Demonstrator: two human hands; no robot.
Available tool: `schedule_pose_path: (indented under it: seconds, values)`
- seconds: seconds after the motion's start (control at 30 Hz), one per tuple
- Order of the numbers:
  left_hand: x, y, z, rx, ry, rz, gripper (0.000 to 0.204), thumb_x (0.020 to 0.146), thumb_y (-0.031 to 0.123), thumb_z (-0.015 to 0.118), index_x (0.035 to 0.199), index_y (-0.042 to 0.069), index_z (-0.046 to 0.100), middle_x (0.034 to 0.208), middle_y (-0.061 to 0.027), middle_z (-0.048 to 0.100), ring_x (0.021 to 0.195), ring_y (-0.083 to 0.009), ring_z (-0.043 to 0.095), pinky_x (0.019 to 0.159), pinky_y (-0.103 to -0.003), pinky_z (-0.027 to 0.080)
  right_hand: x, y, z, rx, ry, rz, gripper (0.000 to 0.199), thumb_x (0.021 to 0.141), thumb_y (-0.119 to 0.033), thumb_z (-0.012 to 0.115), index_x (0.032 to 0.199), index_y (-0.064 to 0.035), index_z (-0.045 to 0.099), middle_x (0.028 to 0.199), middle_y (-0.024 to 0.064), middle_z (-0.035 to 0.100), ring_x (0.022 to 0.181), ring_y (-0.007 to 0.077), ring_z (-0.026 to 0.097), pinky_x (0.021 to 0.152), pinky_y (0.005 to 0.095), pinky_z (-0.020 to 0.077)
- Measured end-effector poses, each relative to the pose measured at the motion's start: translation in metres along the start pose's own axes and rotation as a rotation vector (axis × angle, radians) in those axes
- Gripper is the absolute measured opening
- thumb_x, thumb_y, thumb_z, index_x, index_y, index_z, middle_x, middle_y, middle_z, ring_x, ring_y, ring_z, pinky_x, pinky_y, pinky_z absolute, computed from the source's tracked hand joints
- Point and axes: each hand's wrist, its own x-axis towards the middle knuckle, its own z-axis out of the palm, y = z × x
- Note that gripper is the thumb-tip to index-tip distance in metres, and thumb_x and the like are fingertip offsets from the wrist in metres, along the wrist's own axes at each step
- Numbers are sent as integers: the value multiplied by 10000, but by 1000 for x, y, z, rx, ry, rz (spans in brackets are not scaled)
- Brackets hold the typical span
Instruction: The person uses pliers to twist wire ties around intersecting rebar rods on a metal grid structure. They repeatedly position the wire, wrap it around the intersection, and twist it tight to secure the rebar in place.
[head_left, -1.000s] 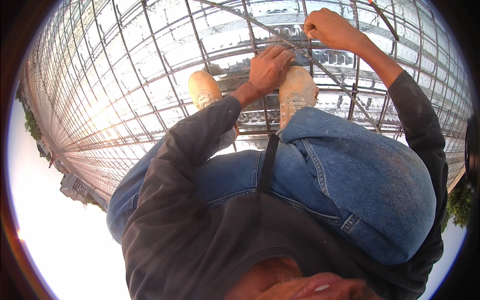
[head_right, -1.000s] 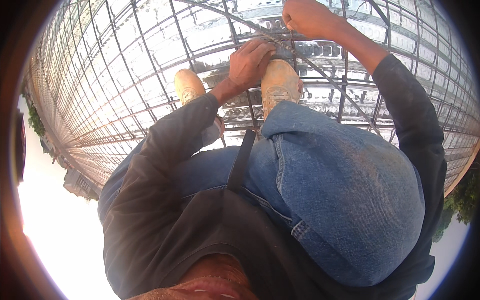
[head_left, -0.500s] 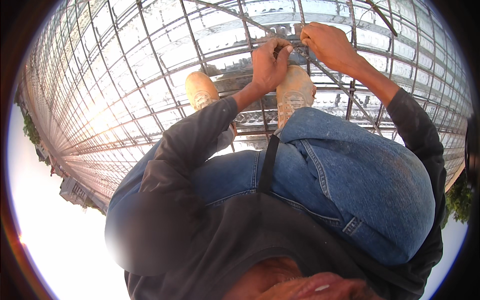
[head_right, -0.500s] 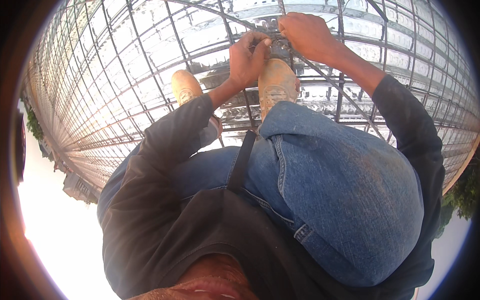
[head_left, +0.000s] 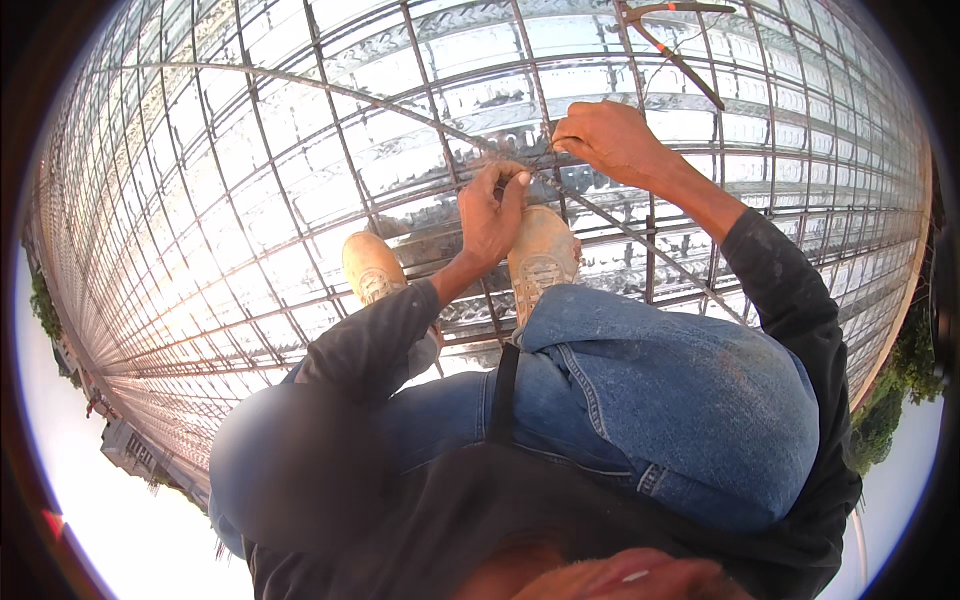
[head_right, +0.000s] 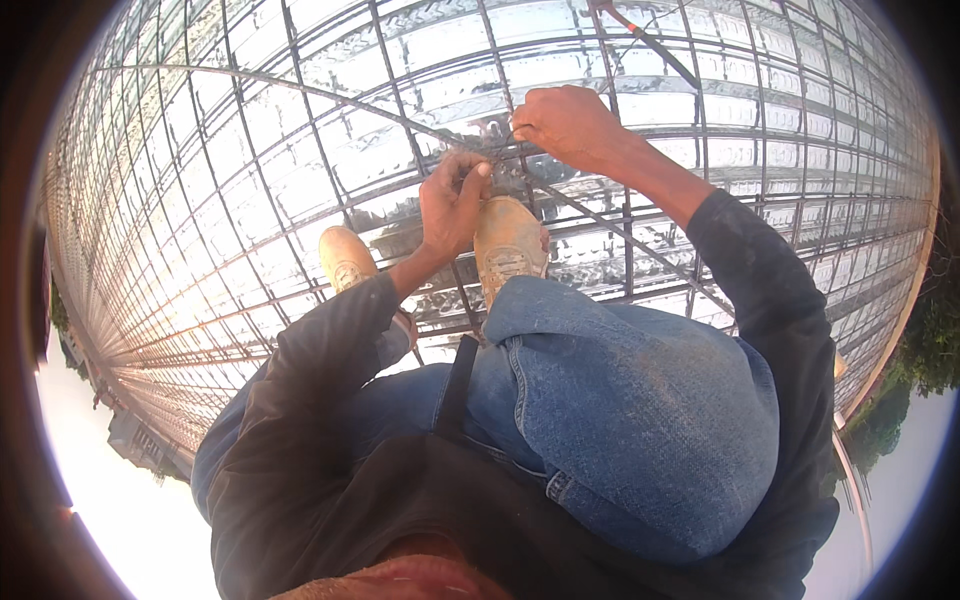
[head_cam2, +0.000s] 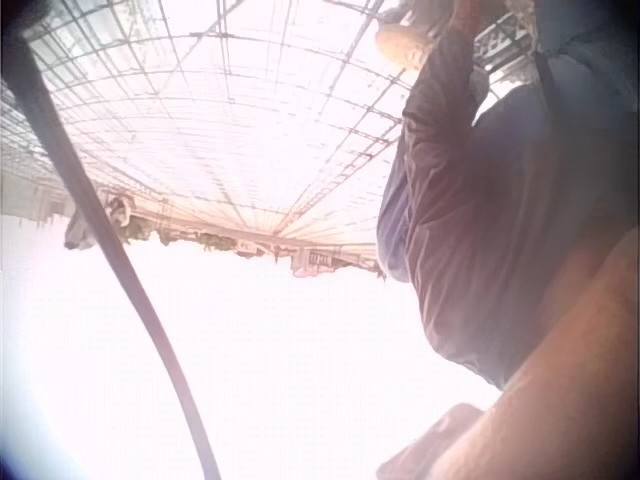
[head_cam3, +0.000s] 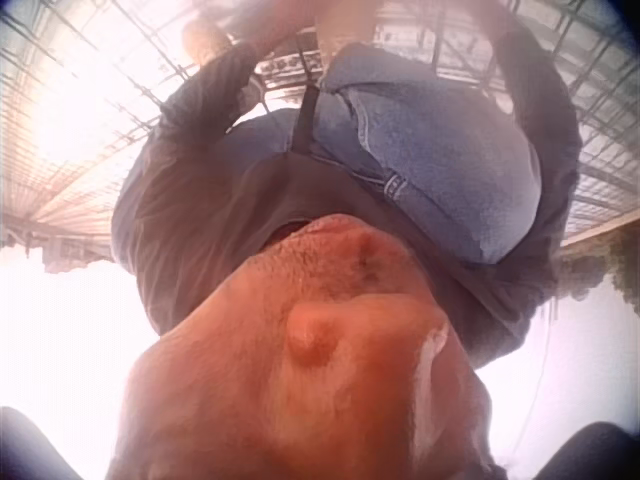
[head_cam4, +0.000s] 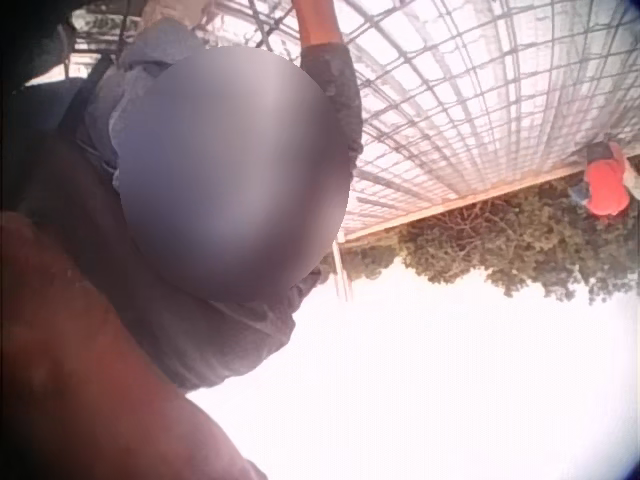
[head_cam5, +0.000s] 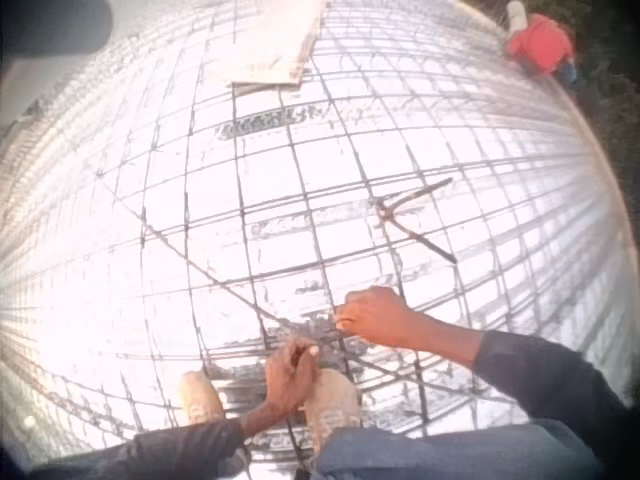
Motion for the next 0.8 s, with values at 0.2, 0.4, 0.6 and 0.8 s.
schedule_pose_path:
  seconds: [0.2,0.4,0.6,0.8]
  values:
    - [-2,6,0,63,-39,52,197,1039,182,673,1093,-4,710,893,-62,725,800,-133,660,746,-321,535,-16,49,-10,-191,-35,17,134,981,-243,721,1006,-115,752,926,85,723,914,330,710,875,487,519]
    - [6,3,-2,113,-56,64,226,1043,218,665,1106,6,707,902,-77,731,823,-143,667,772,-345,537,-35,89,-47,-337,81,-122,271,943,-352,767,835,-114,695,839,52,682,922,286,667,1001,458,452]
    - [7,-5,-5,26,-65,80,205,1037,190,673,1095,-4,706,915,-84,739,829,-143,673,777,-333,538,-55,106,-77,-357,23,-181,431,969,-463,740,769,-101,620,733,55,597,803,277,584,948,438,432]
    - [12,2,-3,43,-76,36,198,1009,178,695,1056,-12,726,909,-118,749,827,-203,706,801,-366,548,-70,89,-89,-544,-238,87,582,1080,-534,557,775,-58,696,746,124,655,782,337,597,892,466,451]
